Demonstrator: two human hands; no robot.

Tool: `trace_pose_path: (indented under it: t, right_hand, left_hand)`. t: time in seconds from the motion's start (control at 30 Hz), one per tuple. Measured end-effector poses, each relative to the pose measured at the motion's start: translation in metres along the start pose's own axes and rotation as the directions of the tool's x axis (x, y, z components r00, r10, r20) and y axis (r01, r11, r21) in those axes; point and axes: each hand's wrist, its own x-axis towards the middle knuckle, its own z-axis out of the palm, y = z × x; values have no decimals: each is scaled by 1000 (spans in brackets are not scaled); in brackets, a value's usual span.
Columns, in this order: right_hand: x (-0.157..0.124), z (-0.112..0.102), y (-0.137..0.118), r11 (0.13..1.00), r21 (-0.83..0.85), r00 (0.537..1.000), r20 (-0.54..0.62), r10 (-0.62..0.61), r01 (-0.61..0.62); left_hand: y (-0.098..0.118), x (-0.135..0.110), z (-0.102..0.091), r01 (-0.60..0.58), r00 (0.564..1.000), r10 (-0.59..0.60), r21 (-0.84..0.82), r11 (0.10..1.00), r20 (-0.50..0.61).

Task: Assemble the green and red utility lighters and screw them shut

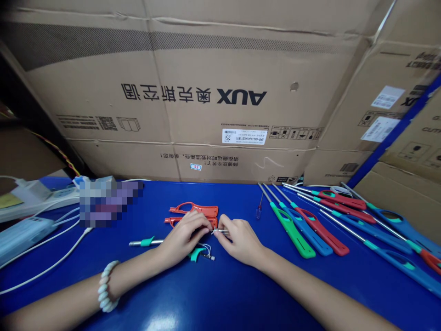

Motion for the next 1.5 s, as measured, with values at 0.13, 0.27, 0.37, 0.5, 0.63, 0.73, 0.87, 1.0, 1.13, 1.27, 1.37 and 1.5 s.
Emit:
trace_pose_path:
  t: [0.13, 0.27, 0.37, 0.5, 0.63, 0.73, 0.87, 1.0, 1.13, 1.27, 1.37, 1.5]
  right_hand:
    - [0, 1, 1, 1000, -14, 1000, -2, -10, 10]
    - [0, 1, 2, 1000, -16, 1000, 7, -13, 13]
    - [0, 1, 1, 1000, -25, 1000, 5, -18, 18]
    - [1, 1, 0, 999, -33, 1000, 5, -24, 25]
    - [1, 0, -1, 1000, -25, 1000, 12, -14, 14]
    - [2, 1, -1, 1000, -15, 1000, 22, -8, 9]
    - [1, 2, -1, 1000, -22, 1000, 27, -15, 15]
    - [1, 2, 0, 999, -32, 999, 30, -17, 18]
    - [0, 2, -1, 999, -23, 999, 27, -25, 26]
    - [1, 1, -1, 999, -36, 999, 31, -25, 26]
    - [1, 2, 0, 998, -54, 999, 28, -29, 30]
    - [0, 4, 1, 997, -65, 999, 33, -35, 37]
  left_hand:
    - [0, 0, 1, 4, 1000, -4, -6, 1000, 4]
    - [1, 0, 0, 4, 1000, -4, -7, 1000, -3]
    - [1, 0, 0, 1, 1000, -1, -5, 1000, -8]
    - [2, 0, 0, 7, 1000, -7, 1, 1000, -6]
    - [3, 1, 0, 9, 1000, -9, 6, 1000, -1]
    - [3, 0, 0, 7, 1000, -7, 5, 1000, -7]
    - [2, 0, 1, 7, 1000, -7, -5, 1000, -13]
    - [2, 0, 2, 11, 1000, -11, -9, 1000, -7]
    - [3, 0, 1, 1, 1000, -1, -2, 1000, -11]
    - [3, 0, 1, -9, 1000, 9, 11, 1000, -15]
    - [2, 0, 2, -19, 1000, 19, 14, 1000, -21]
    - [1, -1, 2, -24, 999, 25, 10, 1000, -22]
